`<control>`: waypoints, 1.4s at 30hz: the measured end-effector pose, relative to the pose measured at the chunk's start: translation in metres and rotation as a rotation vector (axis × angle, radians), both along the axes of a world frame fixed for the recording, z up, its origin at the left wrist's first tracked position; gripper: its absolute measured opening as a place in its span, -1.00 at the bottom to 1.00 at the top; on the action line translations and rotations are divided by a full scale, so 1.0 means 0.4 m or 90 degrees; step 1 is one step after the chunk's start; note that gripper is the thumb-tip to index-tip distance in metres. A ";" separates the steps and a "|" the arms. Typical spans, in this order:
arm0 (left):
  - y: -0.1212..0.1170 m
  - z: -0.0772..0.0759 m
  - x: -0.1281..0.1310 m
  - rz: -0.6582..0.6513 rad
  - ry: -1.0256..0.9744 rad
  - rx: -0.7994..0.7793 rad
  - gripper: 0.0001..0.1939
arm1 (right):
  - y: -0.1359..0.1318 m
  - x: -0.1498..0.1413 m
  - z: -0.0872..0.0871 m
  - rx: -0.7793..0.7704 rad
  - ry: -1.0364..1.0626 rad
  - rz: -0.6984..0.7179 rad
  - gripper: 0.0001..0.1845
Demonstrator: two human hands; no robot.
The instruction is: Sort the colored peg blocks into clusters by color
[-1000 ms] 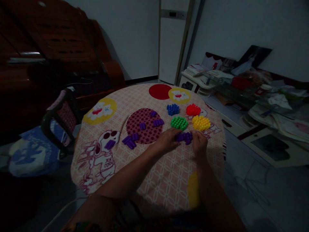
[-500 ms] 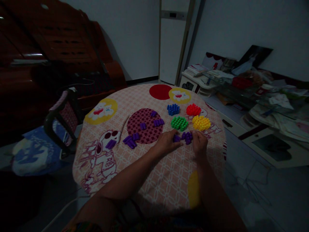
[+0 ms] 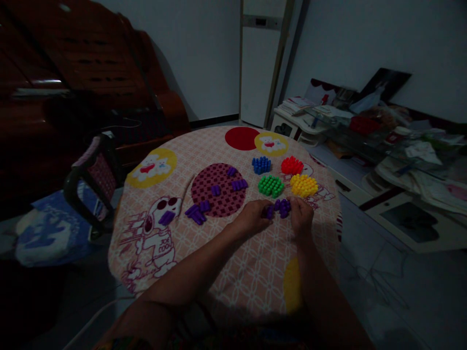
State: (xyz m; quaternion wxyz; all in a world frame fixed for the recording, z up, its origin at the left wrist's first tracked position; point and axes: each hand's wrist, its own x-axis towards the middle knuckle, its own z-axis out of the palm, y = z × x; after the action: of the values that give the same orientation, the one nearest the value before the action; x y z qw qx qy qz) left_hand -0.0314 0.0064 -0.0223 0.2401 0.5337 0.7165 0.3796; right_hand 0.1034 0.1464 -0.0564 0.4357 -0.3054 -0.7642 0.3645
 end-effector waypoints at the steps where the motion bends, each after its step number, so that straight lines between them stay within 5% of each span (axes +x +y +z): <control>1: 0.000 0.001 0.002 0.003 0.008 0.002 -0.60 | 0.000 0.000 -0.001 -0.001 0.001 -0.002 -0.56; 6: 0.008 -0.002 0.031 0.052 0.026 0.020 -0.69 | -0.002 0.000 0.005 -0.002 0.000 -0.006 -0.58; 18: 0.025 -0.029 0.081 0.095 -0.021 0.009 -0.49 | -0.005 0.002 0.010 -0.004 -0.022 -0.015 -0.57; 25: 0.034 -0.039 0.087 0.123 -0.054 0.018 -0.08 | -0.002 0.002 0.004 -0.018 -0.019 -0.008 -0.58; 38: 0.053 -0.038 0.094 0.081 -0.029 0.034 -0.24 | 0.000 0.004 0.004 0.001 -0.013 -0.018 -0.60; 42: 0.038 -0.023 0.033 0.100 -0.045 0.029 -0.21 | 0.002 0.006 -0.003 -0.010 -0.013 -0.016 -0.59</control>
State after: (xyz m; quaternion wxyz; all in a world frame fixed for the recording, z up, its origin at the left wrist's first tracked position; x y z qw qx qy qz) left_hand -0.0181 0.0218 -0.0314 0.2226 0.4676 0.7383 0.4320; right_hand 0.1057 0.1472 -0.0575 0.4297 -0.3220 -0.7620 0.3620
